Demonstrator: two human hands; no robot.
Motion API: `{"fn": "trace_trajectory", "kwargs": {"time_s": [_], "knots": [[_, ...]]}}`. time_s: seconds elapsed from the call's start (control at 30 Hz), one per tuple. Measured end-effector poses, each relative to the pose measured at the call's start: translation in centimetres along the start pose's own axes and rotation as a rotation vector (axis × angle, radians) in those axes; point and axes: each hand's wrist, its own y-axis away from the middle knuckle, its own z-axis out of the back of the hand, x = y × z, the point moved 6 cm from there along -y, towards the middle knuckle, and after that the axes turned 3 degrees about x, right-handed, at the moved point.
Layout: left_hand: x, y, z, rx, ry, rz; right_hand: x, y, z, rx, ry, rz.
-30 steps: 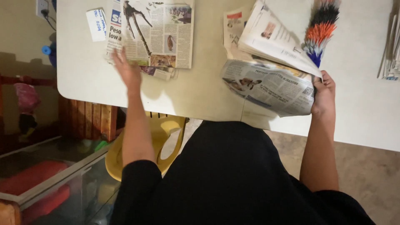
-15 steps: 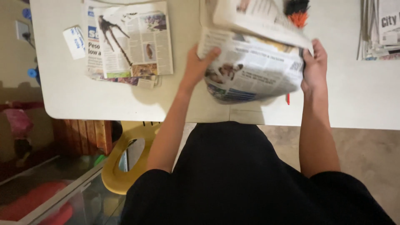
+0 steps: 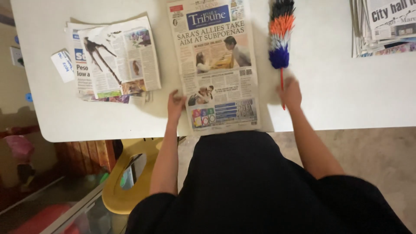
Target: Dusting various newspapers page by page using a handheld duster on a table.
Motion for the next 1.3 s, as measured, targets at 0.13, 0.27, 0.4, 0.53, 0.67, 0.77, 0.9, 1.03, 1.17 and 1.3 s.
{"fn": "trace_trajectory", "kwargs": {"time_s": [0.13, 0.27, 0.4, 0.53, 0.67, 0.77, 0.9, 1.03, 1.17, 1.3], "knots": [[2.0, 3.9, -1.9, 0.050, -0.039, -0.277, -3.9, 5.7, -1.8, -0.029, 0.095, 0.053], [-1.5, 3.4, -6.0, -0.029, -0.179, -0.240, -1.4, 6.6, 1.5, 0.079, -0.337, -0.313], [-5.1, 1.1, -10.5, -0.023, -0.177, -0.301, -1.4, 5.9, 4.0, -0.149, -0.429, -0.205], [-7.8, 0.6, -16.0, 0.101, -0.118, -0.432, -1.4, 7.4, 5.2, -0.111, -0.531, -0.204], [-8.2, 1.1, -20.0, 0.158, -0.132, -0.392, -0.9, 5.8, 3.2, 0.182, -0.327, -0.207], [-7.4, 2.9, -20.4, 0.053, -0.317, -0.314, -3.3, 3.0, -0.3, 0.388, 0.151, 0.115], [-5.7, 2.8, -19.4, -0.118, -0.242, -0.315, -8.2, -4.0, -0.7, 0.146, 0.134, 0.001], [-5.0, 2.9, -19.3, -0.140, -0.167, -0.374, 1.3, -4.8, 4.6, 0.240, -0.039, 0.009], [-3.9, 2.5, -19.4, -0.139, -0.251, -0.346, -0.9, -5.6, 2.2, 0.522, 0.317, 0.112], [-4.6, 4.2, -19.1, -0.103, -0.060, -0.281, -5.4, -6.9, 1.5, 0.083, -0.072, 0.045]]}}
